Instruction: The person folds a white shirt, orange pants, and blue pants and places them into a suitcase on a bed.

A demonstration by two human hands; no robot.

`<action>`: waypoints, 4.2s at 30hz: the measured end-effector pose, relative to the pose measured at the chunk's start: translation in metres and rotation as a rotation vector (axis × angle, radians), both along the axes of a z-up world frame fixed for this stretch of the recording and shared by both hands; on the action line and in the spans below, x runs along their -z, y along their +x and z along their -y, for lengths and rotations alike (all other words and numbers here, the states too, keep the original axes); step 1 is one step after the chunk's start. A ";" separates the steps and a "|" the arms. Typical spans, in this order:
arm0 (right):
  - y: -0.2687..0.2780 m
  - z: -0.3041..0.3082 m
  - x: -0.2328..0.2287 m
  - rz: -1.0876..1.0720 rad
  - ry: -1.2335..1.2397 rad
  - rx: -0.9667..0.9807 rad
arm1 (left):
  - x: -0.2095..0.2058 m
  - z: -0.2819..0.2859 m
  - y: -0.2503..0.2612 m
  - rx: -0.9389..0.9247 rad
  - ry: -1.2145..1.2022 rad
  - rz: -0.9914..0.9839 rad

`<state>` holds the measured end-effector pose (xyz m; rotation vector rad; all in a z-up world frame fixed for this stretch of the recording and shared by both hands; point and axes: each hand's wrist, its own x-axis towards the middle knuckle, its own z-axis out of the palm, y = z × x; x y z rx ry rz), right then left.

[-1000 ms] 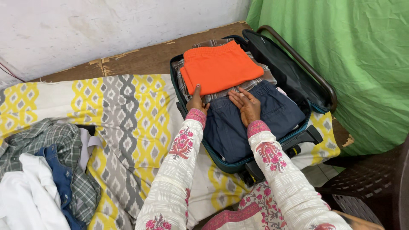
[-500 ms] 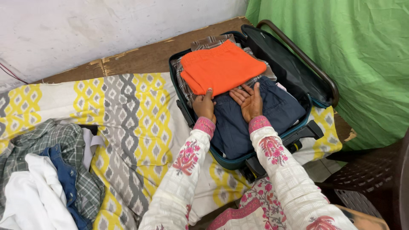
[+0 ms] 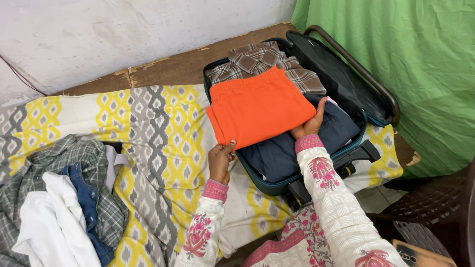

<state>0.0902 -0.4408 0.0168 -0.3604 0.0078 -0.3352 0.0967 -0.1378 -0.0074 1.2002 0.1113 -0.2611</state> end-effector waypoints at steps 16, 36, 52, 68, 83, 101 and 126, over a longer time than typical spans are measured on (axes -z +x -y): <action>0.012 0.020 0.033 -0.078 -0.030 -0.117 | -0.014 0.004 0.065 -0.021 0.318 0.095; -0.062 -0.069 0.005 -0.589 -1.404 0.664 | -0.019 -0.038 -0.033 -0.039 0.270 0.180; -0.184 -0.271 0.044 -0.329 -1.106 0.276 | 0.057 -0.228 -0.186 -0.273 0.231 0.229; -0.153 -0.323 0.092 -0.261 -1.164 -0.205 | 0.106 -0.307 -0.188 -0.393 0.263 0.186; -0.168 -0.302 0.118 -0.857 -1.603 -0.509 | 0.135 -0.315 -0.185 -0.482 0.609 0.063; -0.170 -0.304 0.102 -0.520 -1.679 -0.080 | 0.129 -0.308 -0.203 -0.030 0.093 -0.142; -0.200 -0.335 0.160 -0.546 -1.100 -0.451 | 0.123 -0.308 -0.116 -0.213 0.571 -0.043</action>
